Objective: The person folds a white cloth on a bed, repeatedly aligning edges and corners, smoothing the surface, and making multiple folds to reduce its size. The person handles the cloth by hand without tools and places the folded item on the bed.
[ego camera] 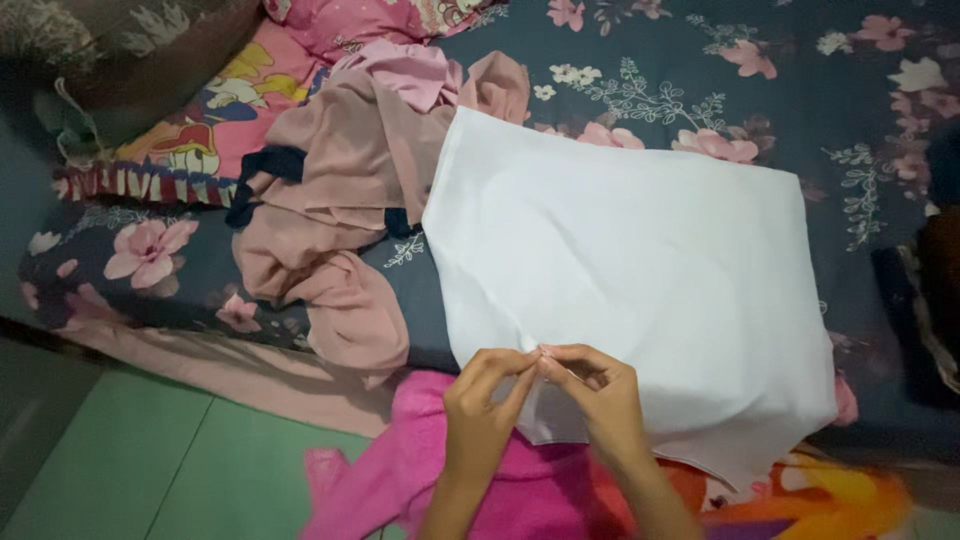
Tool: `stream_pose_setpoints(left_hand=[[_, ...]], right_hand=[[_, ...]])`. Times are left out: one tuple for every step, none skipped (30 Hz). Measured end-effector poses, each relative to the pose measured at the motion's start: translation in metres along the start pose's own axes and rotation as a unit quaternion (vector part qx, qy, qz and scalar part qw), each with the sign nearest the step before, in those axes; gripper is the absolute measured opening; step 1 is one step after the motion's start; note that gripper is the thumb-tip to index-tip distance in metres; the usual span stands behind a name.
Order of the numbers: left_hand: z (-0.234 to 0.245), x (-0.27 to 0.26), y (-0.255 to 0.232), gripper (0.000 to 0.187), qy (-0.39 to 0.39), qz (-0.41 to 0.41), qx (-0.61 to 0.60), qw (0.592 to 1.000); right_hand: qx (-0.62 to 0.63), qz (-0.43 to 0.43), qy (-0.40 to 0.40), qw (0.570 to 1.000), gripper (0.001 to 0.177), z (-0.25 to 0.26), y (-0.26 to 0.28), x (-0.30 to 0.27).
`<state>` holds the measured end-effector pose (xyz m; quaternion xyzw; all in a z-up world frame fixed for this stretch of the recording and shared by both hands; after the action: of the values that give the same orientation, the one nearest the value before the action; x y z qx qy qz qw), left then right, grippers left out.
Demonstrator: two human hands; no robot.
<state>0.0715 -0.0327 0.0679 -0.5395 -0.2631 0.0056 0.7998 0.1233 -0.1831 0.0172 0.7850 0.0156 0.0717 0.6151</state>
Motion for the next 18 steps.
stream_pose_setpoints(left_hand=[[-0.001,0.000,0.000,0.015,0.005,0.001,-0.005,1.000],[-0.003,0.002,0.000,0.016,0.009,0.001,-0.010,1.000],[-0.004,0.003,-0.001,0.017,0.014,0.001,-0.014,1.000],[-0.006,0.006,0.000,0.016,0.030,0.009,0.000,1.000],[-0.008,0.011,0.000,0.016,0.047,0.016,0.015,0.999],[-0.009,0.015,0.000,0.016,0.064,0.025,0.029,0.997],[-0.009,0.018,-0.002,0.025,0.076,0.003,0.035,0.997],[-0.007,0.023,-0.004,0.034,0.088,-0.020,0.039,0.995],[-0.005,0.030,-0.005,0.043,0.100,-0.043,0.044,0.993],[-0.004,0.039,-0.006,0.042,0.140,-0.066,0.049,0.987],[-0.002,0.048,-0.005,0.041,0.180,-0.090,0.053,0.978],[-0.001,0.054,-0.005,0.041,0.220,-0.113,0.059,0.967],[-0.001,0.059,-0.006,0.034,0.238,-0.123,0.058,0.962],[-0.004,0.064,-0.006,0.027,0.256,-0.133,0.055,0.956],[-0.006,0.067,-0.005,0.022,0.274,-0.143,0.052,0.949],[-0.010,0.071,-0.001,0.023,0.310,-0.099,0.063,0.943],[-0.014,0.075,0.004,0.024,0.346,-0.056,0.073,0.934],[-0.018,0.076,0.008,0.026,0.380,-0.012,0.083,0.921]], right_hand=[[-0.018,0.001,-0.005,1.000,0.020,0.001,0.001,-0.001],[-0.036,0.002,-0.009,0.999,0.020,0.001,0.002,-0.002],[-0.053,0.003,-0.013,0.998,0.020,0.002,0.002,-0.002],[-0.076,0.020,-0.023,0.997,0.020,0.002,0.004,-0.002],[-0.098,0.038,-0.033,0.994,0.021,0.002,0.005,-0.002],[-0.121,0.054,-0.042,0.990,0.021,0.003,0.005,-0.002],[-0.117,0.059,-0.048,0.990,0.022,0.003,0.004,-0.003],[-0.114,0.065,-0.054,0.990,0.023,0.004,0.004,-0.003],[-0.111,0.071,-0.059,0.990,0.023,0.005,0.003,-0.002],[-0.112,0.077,-0.062,0.989,0.024,0.006,0.003,-0.002],[-0.112,0.083,-0.065,0.988,0.024,0.008,0.002,-0.002],[-0.111,0.089,-0.067,0.988,0.025,0.008,0.001,-0.002],[-0.108,0.102,-0.065,0.987,0.026,0.009,0.002,-0.002],[-0.107,0.115,-0.064,0.986,0.027,0.011,0.002,-0.002],[-0.106,0.128,-0.062,0.984,0.028,0.013,0.003,-0.001],[-0.110,0.111,-0.068,0.985,0.029,0.015,0.002,-0.001],[-0.114,0.095,-0.073,0.986,0.029,0.018,0.001,-0.001],[-0.119,0.078,-0.078,0.987,0.029,0.021,0.001,0.000]])
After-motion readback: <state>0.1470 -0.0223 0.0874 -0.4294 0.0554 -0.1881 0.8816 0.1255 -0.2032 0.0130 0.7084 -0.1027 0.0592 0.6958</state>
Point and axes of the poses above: each hand's wrist, its own x-axis towards the middle knuckle, its own z-axis out of the back of the hand, y = z × x, the point moved 4 cm from there along x, towards the middle knuckle, and after that the axes turned 9 degrees about z, right-handed, at the moved point
